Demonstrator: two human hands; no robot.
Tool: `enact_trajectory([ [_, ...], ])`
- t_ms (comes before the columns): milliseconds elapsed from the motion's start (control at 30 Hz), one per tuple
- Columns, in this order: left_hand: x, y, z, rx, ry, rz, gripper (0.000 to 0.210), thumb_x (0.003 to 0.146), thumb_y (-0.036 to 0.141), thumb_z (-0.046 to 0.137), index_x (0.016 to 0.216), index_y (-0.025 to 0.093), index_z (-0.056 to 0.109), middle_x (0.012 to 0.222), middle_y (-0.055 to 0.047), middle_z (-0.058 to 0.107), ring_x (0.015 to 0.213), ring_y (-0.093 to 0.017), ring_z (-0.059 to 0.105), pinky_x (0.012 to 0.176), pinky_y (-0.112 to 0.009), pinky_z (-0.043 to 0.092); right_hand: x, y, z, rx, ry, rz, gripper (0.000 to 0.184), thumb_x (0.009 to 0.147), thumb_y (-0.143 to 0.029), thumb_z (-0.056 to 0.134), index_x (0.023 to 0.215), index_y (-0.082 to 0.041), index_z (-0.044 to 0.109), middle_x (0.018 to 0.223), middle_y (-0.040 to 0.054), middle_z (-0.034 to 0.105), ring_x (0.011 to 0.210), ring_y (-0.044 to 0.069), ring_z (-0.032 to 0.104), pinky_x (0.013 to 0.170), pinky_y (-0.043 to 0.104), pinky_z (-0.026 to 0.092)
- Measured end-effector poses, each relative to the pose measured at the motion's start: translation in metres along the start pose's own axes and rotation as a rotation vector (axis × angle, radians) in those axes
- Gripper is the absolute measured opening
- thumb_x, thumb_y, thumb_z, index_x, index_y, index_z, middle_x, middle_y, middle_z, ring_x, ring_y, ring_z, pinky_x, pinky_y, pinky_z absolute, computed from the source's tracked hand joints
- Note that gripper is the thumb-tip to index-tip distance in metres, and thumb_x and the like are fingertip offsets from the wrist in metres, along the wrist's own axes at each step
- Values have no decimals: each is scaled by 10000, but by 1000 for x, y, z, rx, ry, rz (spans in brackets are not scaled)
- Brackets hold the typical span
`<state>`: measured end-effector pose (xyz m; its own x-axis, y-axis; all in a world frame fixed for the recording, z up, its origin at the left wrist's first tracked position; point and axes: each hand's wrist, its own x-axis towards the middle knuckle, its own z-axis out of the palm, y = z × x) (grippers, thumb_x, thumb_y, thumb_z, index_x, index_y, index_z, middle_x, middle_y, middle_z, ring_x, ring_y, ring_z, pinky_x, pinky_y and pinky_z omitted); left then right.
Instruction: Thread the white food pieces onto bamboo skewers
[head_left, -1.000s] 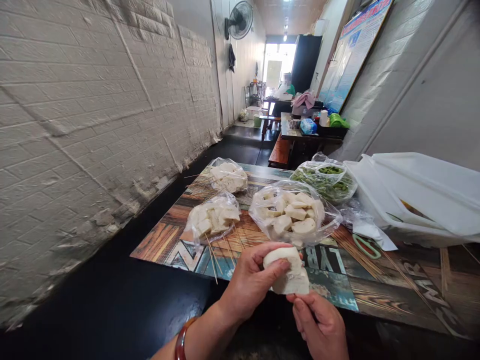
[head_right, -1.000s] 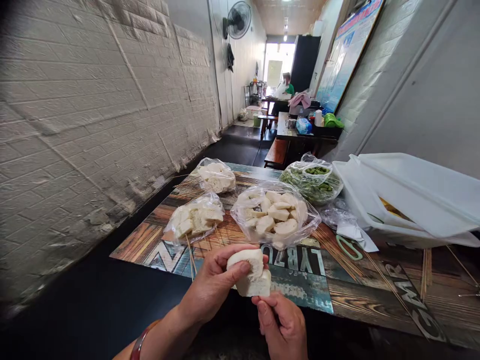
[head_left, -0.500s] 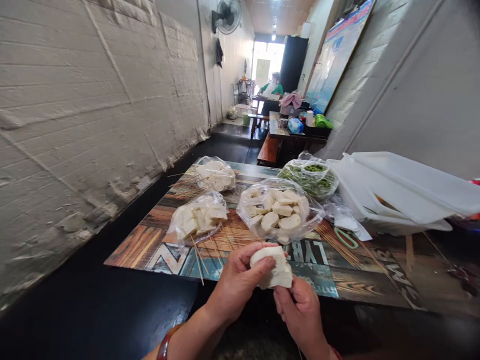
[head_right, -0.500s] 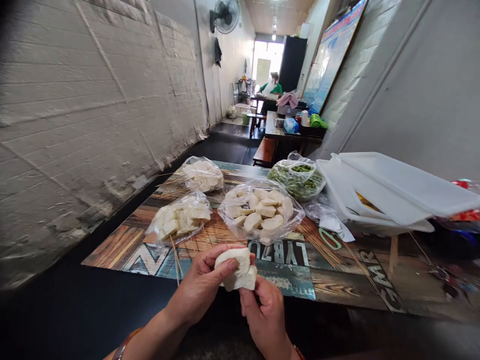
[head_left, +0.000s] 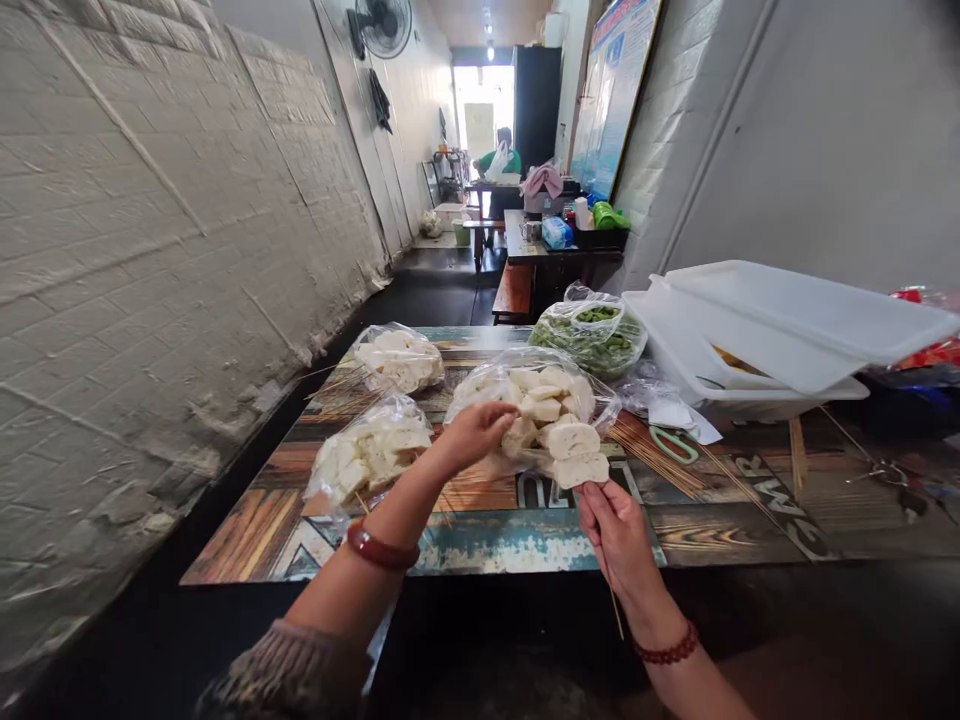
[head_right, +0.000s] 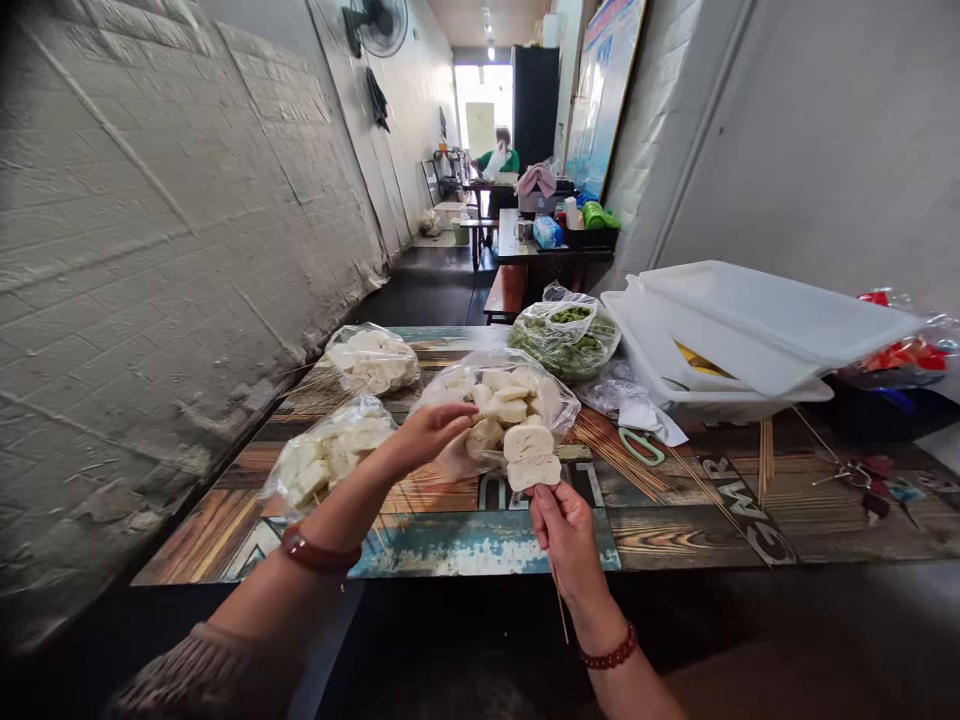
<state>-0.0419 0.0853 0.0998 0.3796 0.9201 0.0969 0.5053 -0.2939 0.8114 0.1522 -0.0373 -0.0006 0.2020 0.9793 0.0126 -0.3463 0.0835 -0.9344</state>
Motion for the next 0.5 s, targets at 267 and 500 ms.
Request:
enact_trajectory([
  [267, 68, -33, -3, 281, 182, -37, 326, 873, 197, 472, 1100, 145, 701, 1048, -116, 748, 950, -234, 696, 901, -364, 528, 3, 14, -6, 1, -52, 53, 364, 830, -532, 704, 794, -174, 651, 505, -69, 457, 407, 56, 323, 355, 169, 232],
  [500, 82, -38, 24, 366, -58, 72, 390, 672, 126, 654, 1049, 203, 717, 1062, -80, 736, 968, -226, 666, 891, -313, 509, 4, 18, -9, -25, -57, 67, 365, 876, -527, 649, 866, -164, 683, 520, -72, 458, 398, 60, 317, 355, 180, 247],
])
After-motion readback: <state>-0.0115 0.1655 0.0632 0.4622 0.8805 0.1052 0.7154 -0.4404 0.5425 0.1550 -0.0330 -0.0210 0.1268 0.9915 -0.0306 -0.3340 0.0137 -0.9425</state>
